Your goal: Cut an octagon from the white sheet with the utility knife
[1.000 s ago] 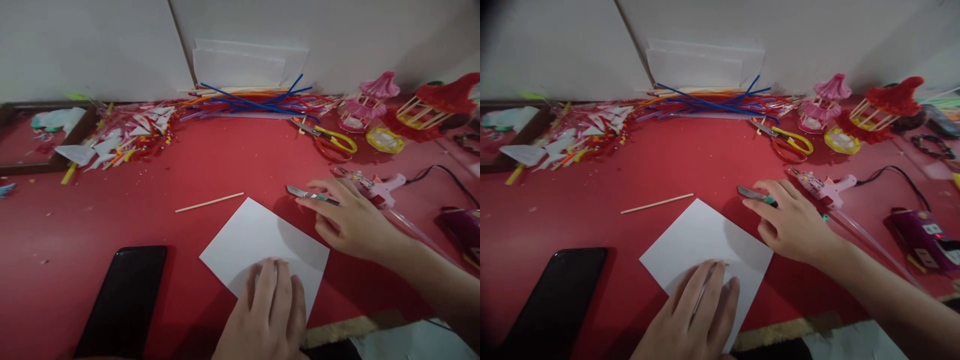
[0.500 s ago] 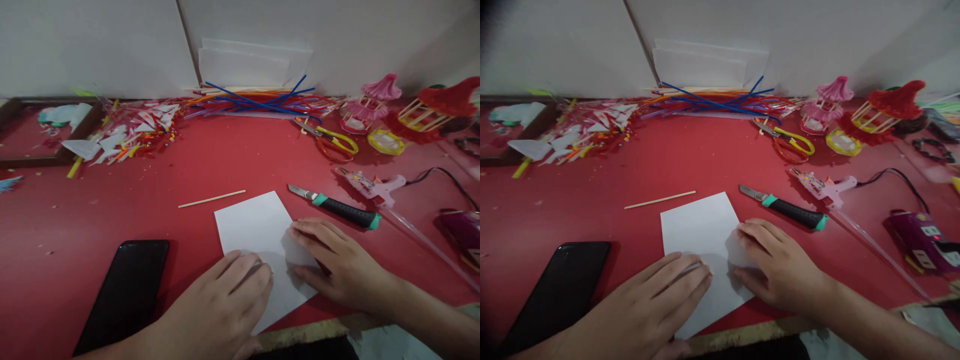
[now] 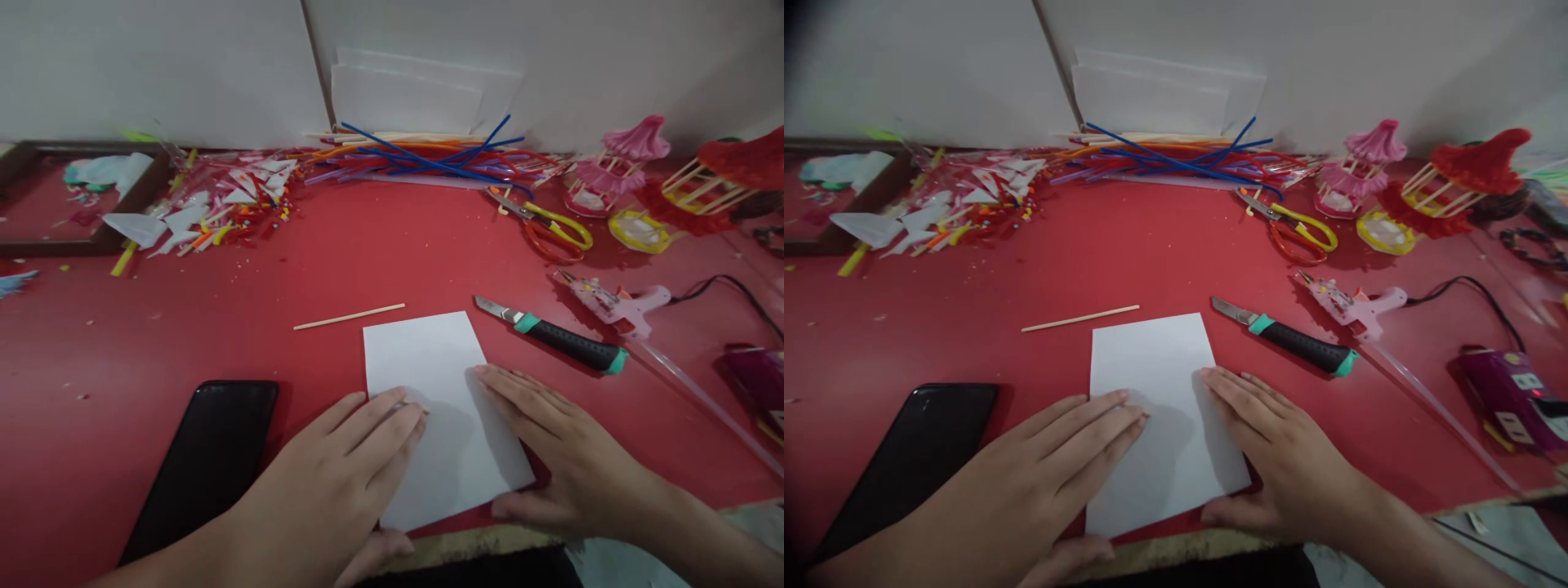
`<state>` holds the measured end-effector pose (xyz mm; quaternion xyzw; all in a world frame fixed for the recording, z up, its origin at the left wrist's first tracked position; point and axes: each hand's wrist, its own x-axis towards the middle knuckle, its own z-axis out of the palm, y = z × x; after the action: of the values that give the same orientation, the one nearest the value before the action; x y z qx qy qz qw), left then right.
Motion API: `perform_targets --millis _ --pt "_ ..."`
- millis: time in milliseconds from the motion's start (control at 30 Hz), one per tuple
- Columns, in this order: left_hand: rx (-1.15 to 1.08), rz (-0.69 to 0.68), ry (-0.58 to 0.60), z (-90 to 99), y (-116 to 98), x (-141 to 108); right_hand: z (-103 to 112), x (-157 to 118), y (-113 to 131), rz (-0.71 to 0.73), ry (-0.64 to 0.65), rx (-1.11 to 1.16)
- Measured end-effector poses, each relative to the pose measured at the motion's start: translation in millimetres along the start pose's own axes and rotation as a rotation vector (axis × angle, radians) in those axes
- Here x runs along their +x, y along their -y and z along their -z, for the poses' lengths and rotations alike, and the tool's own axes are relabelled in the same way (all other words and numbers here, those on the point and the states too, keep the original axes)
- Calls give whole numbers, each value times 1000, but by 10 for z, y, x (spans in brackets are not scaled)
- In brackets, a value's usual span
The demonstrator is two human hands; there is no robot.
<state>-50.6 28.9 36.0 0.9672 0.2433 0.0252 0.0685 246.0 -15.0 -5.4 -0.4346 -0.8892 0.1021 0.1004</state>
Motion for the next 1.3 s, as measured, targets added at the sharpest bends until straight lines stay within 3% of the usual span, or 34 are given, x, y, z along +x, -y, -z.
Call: perform_targets --millis 167,300,433,567,767,1033,1300 --pt "-28 111 -124 -20 -128 37 -52 -48 184 -57 -27 11" --pt "-12 106 -148 -124 -217 109 -56 -61 262 -76 -30 0" --pt "46 77 -165 -214 -241 210 38 40 173 -47 -84 111" --pt "96 127 -206 -242 -314 264 164 308 45 -48 -205 238" --pt "169 120 -264 -345 -438 211 167 684 -33 -37 -178 351" --pt "226 84 -351 -442 -417 191 -1 639 20 -112 -304 376" --pt "206 105 -363 -476 -436 179 -26 679 27 -134 -292 383"
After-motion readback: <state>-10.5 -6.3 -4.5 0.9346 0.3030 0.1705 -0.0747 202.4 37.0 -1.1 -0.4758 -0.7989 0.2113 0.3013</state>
